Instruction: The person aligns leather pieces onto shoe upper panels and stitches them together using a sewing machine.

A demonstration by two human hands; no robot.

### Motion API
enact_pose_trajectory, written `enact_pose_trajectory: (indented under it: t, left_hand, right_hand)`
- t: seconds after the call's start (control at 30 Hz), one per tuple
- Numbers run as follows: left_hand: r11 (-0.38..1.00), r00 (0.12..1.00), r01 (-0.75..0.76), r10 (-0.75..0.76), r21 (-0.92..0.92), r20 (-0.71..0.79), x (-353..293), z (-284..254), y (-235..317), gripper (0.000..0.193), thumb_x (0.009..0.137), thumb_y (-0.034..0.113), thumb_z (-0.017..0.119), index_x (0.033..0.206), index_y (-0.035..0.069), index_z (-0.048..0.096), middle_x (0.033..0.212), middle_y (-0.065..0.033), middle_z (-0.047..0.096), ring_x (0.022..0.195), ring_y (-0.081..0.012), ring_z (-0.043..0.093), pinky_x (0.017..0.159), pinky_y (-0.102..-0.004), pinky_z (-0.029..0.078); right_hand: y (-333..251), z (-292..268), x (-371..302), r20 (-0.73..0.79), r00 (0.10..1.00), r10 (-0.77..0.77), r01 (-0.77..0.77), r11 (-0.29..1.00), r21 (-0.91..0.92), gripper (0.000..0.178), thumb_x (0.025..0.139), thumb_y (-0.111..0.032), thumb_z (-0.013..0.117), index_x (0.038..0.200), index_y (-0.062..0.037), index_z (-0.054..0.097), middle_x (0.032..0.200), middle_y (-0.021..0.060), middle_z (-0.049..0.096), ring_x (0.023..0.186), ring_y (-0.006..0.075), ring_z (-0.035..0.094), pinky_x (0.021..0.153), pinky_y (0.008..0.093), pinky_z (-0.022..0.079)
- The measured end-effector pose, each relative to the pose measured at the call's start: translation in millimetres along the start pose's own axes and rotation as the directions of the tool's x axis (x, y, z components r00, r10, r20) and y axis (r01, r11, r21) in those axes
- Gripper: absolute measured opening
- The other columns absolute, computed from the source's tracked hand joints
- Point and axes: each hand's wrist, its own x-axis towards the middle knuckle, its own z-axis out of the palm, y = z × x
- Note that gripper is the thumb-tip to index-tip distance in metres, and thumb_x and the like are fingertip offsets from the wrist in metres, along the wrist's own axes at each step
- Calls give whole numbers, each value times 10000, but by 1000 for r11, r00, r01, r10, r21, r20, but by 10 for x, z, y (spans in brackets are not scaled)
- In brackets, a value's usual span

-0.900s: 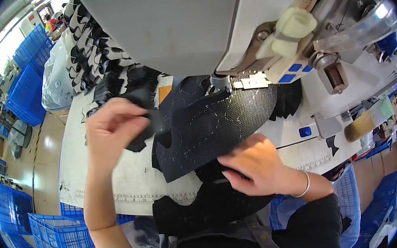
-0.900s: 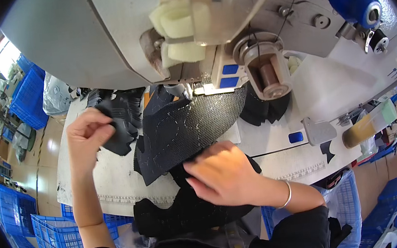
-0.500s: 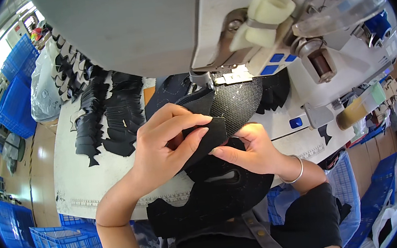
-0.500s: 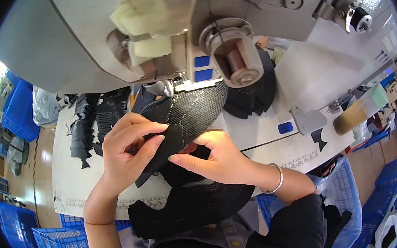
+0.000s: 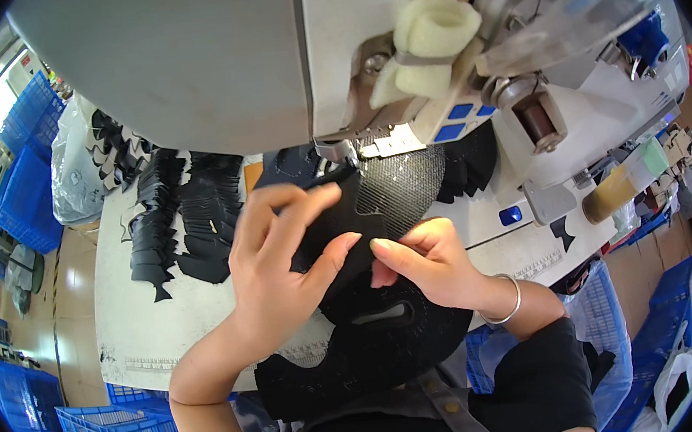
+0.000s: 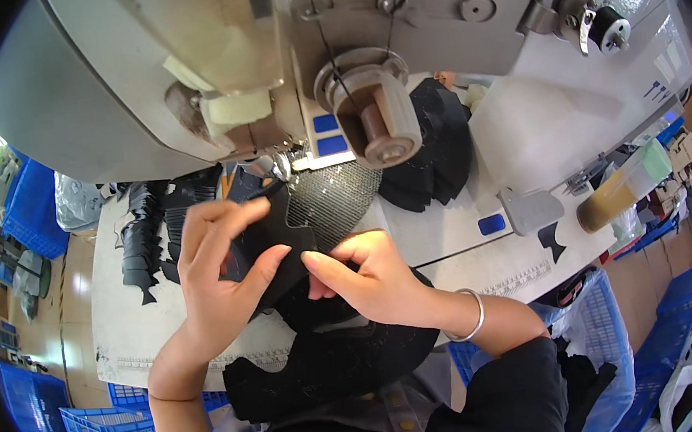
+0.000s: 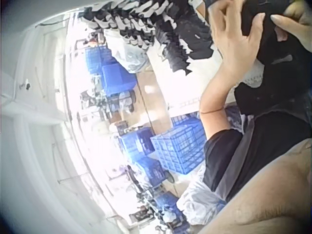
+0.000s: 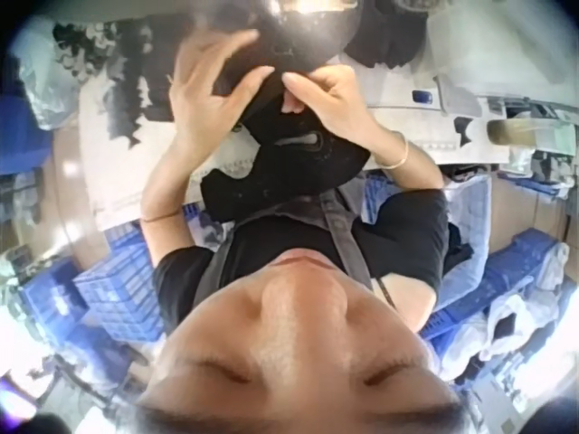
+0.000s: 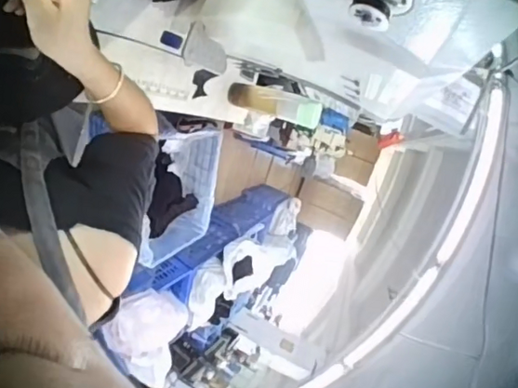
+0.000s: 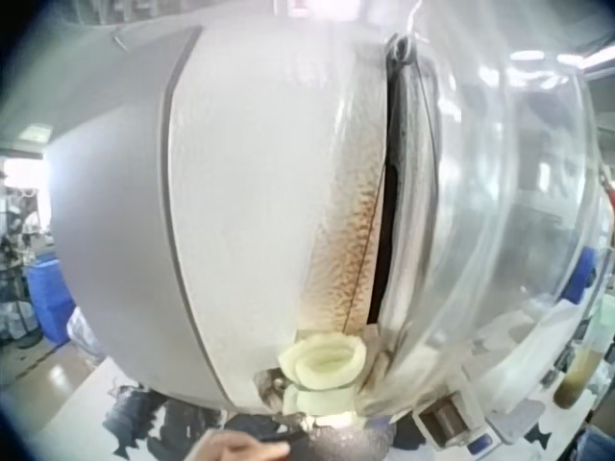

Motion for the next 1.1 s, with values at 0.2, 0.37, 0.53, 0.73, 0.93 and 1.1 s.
enact_pose_trajectory:
  t: [0.2,0.37,0.53,0.73,0.93,1.1]
  left_hand:
    - [976,945,206,-179,-73,274,358,-89,-244,391,765,314,807,958,2,670,727,-41,591,655,-161,532,632,-308,439]
    - [662,502,741,-438,-111,746,675,-98,-271,260,882,226,688,876,-33,692,725,43,585,649,-28,497,589,-202,397]
    - [614,431,787,-472,-64,769,784,-95,-227,235,851,228,680,831,-4,699,713,43,591,648,-19,509,587,-193,388]
    - [548,455,824,-484,-147,747,666,-34,-219,212,860,227,667,849,18,704,722,27,635,653,-25,541,604,-191,414]
    - [452,554,823,-499,-345,667,555,69,-217,320,878,266,640,865,-46,710,700,-13,648,601,-35,531,549,-207,410]
    - [640,664,701,-425,-314,615,530,47,-163,271,862,215,673,955,-39,692,842,-39,686,778,-62,586,723,-235,475]
  right_hand:
    - [-26,-99,-19,32,997,72,-75,994,83,362,962,-236,608,736,33,696,659,77,679,595,89,610,552,227,488]
    - [-50,-39,-14,99,989,106,-129,955,266,342,974,-238,600,824,55,693,701,83,680,631,94,615,586,227,494]
    - [-77,19,-24,124,989,79,-126,888,442,340,991,-238,577,898,71,685,735,83,677,664,100,622,617,229,498]
    - [-75,-109,24,93,995,44,-73,939,336,339,974,-227,588,834,67,683,700,88,670,631,111,625,588,237,486]
    - [-54,-188,96,3,999,49,-48,973,226,348,929,-183,600,661,31,655,610,85,641,587,112,612,551,240,468]
    - [-69,-270,123,-26,998,62,-58,988,140,298,931,-181,594,724,27,645,639,73,643,577,103,604,545,236,466]
